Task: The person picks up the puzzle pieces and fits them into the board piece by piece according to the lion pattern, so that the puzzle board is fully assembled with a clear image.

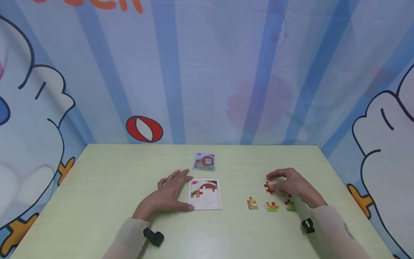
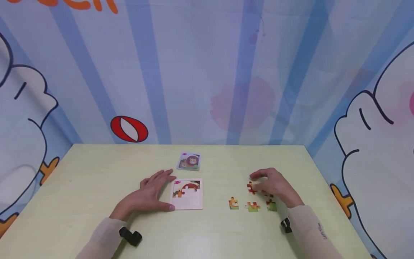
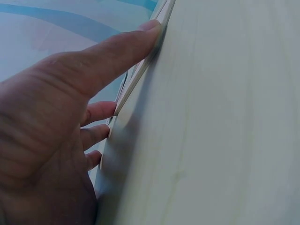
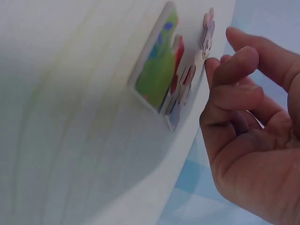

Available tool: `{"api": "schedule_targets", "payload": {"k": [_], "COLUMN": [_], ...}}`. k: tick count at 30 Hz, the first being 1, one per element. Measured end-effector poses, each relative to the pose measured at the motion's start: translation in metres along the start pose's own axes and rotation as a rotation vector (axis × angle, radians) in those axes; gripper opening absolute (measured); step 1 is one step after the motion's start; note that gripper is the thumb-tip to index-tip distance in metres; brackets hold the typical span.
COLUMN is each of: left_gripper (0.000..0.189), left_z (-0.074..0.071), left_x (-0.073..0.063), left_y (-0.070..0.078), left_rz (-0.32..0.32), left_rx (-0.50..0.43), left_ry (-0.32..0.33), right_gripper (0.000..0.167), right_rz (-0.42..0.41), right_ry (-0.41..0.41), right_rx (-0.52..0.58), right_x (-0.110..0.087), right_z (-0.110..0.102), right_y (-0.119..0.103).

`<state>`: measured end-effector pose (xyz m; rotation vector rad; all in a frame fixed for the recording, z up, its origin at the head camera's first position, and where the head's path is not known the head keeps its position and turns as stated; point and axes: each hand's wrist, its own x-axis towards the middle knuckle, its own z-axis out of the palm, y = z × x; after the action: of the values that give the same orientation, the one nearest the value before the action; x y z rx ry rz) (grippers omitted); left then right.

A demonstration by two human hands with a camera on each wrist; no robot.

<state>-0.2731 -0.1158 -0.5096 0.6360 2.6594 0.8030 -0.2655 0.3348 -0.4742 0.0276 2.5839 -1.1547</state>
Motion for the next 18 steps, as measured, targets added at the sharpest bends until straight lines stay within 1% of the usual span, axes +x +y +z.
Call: {"api": "schedule_targets", "payload": {"k": [5,10,18], "left_gripper": [0.102,0.102,0.102], "left_z": [-0.0001,0.0006,-0.0004], "left_x": [0.0004,0.0011,-0.0002], "left_y": [-0.0011,-0.0011,-0.0017], "left_rz": [0.005,0.010,0.017], "left_rx": [-0.007,-0.002,-0.004], "left_ry": [0.004,0.006,0.007], "right_gripper": [0.047,0.046,0.039], "right_rz": [-0.006,-0.010,-0.039], "right_ry": [0.012,0.030,0.036], "right_rx": [-0.099,-0.129,-0.130], "right_x": [0.0029,0.0054,0.0050], "right_z": [0.0028,0.0073,0.0084], "right_y": [0.0004,0.0010,-0.0001]}}
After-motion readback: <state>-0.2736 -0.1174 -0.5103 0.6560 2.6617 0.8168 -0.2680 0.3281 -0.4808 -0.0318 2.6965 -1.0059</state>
